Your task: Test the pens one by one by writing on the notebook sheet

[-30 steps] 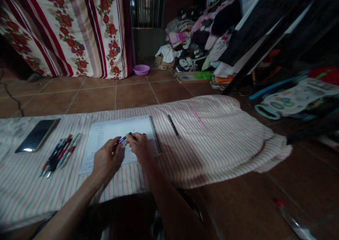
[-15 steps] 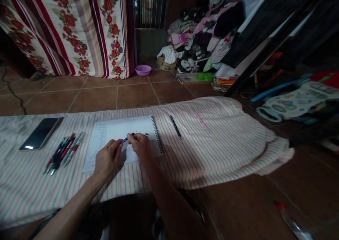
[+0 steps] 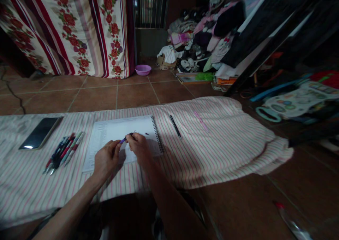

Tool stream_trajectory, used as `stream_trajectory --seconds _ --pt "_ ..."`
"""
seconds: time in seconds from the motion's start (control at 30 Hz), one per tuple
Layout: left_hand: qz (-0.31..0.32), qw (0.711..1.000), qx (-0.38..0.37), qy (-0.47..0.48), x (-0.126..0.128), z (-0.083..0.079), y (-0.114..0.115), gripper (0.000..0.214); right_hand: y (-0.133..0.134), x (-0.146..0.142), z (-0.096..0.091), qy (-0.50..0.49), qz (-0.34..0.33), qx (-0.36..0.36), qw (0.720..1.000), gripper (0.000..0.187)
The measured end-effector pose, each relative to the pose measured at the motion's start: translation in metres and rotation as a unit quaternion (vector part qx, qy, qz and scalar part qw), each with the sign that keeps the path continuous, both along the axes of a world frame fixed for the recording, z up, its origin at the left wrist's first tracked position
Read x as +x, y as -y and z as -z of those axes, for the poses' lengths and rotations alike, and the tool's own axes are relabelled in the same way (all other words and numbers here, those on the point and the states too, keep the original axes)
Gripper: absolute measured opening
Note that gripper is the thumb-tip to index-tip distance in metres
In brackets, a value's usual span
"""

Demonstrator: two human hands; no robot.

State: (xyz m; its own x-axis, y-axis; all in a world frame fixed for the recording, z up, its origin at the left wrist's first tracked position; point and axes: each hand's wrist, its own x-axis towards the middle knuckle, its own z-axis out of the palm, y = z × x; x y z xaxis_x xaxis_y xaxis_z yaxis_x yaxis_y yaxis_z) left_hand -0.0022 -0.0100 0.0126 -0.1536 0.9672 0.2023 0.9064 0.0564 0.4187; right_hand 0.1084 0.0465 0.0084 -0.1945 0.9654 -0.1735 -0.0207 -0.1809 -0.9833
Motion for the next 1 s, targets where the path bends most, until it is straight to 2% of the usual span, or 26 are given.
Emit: stream_trajectory --seconds 0.17,0.37,0.67,1.0 --pt "-0.015 0.999 0.015 0.037 -0.0014 0.0018 -0.0009 0.031 0.0026 -0.0022 -0.0071 -0.031 0.015 -0.034 0.999 0.028" --pt "-0.023 0.999 0.009 0.04 -0.0031 0.0028 -0.0014 0.029 0.0029 -0.0021 -0.0074 -0.012 0.042 -0.076 0.996 0.027" --pt "-0.013 0.999 0.004 0.031 -0.002 0.0032 -0.0002 0.029 0.0029 -0.0028 -0.0064 0.016 0.054 -0.066 0.996 0.025" --pt "0.0 0.999 0.001 0.039 -0.0007 0.0031 0.0011 0.03 0.0007 -0.0019 -0.0003 0.014 0.061 -0.041 0.997 0.031"
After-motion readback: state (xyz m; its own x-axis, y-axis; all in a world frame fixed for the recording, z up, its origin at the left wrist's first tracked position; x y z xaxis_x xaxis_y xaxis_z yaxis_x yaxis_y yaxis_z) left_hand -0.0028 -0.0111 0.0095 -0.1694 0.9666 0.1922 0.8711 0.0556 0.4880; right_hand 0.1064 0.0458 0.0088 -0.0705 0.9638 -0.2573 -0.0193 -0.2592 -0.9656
